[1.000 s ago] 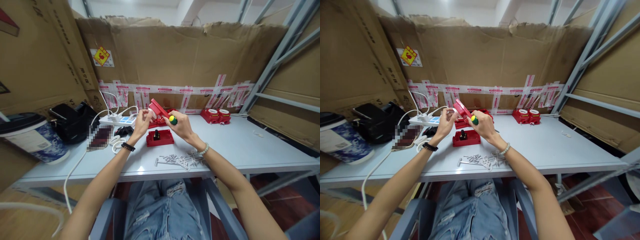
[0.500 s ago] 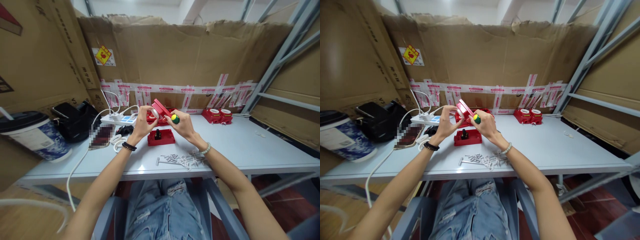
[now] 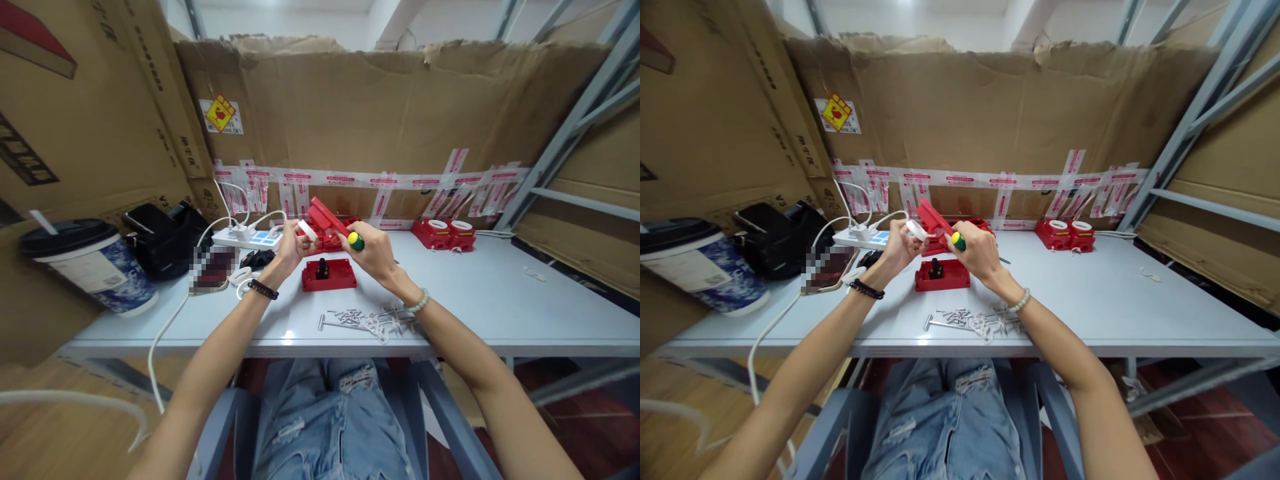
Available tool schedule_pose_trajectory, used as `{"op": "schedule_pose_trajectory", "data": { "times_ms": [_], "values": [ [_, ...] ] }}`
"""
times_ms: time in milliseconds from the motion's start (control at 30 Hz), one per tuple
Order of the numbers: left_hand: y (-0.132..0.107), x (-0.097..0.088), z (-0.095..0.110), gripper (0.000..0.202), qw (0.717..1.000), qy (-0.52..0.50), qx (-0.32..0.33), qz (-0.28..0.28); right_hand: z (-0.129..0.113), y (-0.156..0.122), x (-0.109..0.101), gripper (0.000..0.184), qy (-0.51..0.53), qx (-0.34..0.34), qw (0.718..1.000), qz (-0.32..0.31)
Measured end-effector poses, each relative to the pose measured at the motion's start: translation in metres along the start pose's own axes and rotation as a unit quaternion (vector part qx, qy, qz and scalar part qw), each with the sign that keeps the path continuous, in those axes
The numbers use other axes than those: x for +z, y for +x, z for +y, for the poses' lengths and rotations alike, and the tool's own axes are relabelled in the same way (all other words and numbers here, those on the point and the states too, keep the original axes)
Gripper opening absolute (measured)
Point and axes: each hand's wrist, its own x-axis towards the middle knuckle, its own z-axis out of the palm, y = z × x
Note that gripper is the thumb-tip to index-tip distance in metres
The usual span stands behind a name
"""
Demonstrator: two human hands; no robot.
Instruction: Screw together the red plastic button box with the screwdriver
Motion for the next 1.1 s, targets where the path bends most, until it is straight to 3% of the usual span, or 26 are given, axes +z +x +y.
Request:
{"op": "schedule_pose_trajectory", "data": {
  "times_ms": [67,167,233,267,433,533,667,800,900,1100],
  "values": [
    [0.000,-0.003,0.005,0.034,1.000,-0.002,-0.013,0.002,0.004,0.001,-0.001,0.021,-0.004,0.010,1.000,0.015],
    [-0.006,-0.021,0.014,0.031,0.981,0.168,0.090,0.038,0.009,0.003,-0.003,0.024,0.007,0.031,0.999,0.030],
    [-0.017,-0.042,0.023,0.034,0.921,0.336,0.182,0.073,0.010,0.004,-0.004,0.024,0.011,0.036,0.999,0.029],
    [-0.024,-0.054,0.028,0.036,0.887,0.415,0.189,0.072,0.009,0.004,-0.004,0.024,0.012,0.039,0.999,0.023],
    [-0.061,-0.113,0.050,0.046,0.736,0.667,0.097,-0.062,0.004,0.004,-0.003,0.022,0.029,0.048,0.998,-0.012],
    [-0.070,-0.131,0.051,0.049,0.684,0.723,0.042,-0.084,0.001,0.004,-0.004,0.021,0.040,0.058,0.997,-0.022],
    [-0.069,-0.132,0.042,0.055,0.676,0.730,0.011,-0.104,0.000,0.008,-0.011,0.026,0.092,0.100,0.990,-0.040],
    [-0.064,-0.110,0.036,0.055,0.711,0.689,0.100,-0.101,0.005,0.015,-0.022,0.031,0.174,0.182,0.963,-0.097],
    [-0.060,-0.084,0.034,0.058,0.741,0.636,0.168,-0.134,0.011,0.019,-0.029,0.035,0.224,0.259,0.920,-0.189],
    [-0.046,-0.046,0.027,0.084,0.750,0.599,0.206,-0.189,0.023,0.016,-0.024,0.036,0.303,0.337,0.826,-0.335]
  ]
}}
